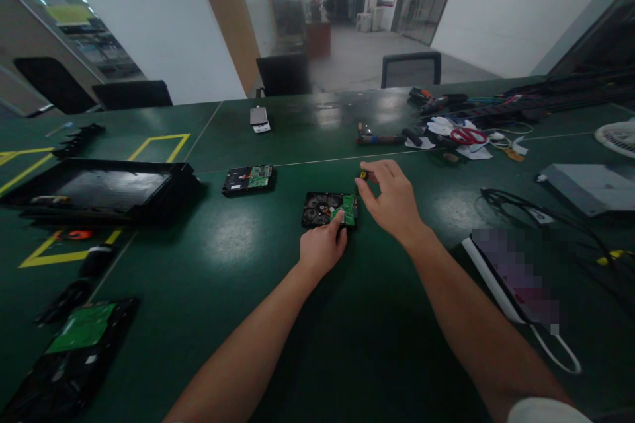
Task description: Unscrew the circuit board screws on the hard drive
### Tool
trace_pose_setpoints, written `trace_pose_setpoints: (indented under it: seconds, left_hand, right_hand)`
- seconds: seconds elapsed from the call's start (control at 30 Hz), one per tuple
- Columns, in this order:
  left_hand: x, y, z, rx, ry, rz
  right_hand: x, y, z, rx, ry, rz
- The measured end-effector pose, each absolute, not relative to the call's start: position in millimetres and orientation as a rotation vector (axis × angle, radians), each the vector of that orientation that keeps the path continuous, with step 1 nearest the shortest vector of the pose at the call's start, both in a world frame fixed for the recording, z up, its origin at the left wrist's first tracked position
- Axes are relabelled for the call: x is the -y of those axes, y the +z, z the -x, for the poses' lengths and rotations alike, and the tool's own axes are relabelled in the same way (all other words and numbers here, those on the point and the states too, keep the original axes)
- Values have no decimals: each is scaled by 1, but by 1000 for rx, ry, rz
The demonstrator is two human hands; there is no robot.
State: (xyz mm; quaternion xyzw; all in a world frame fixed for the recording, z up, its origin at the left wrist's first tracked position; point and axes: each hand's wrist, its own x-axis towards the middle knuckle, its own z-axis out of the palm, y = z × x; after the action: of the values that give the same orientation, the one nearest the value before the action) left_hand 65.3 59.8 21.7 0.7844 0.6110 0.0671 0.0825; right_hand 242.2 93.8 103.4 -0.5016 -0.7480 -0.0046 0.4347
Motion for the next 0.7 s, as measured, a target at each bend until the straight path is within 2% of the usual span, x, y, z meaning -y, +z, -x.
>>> trace_pose_setpoints:
  seconds: [0.7]
  left_hand:
    - [-59, 22, -65, -1821, 221, -2361]
  right_hand:
    - [-97, 100, -244, 1820, 15, 1289]
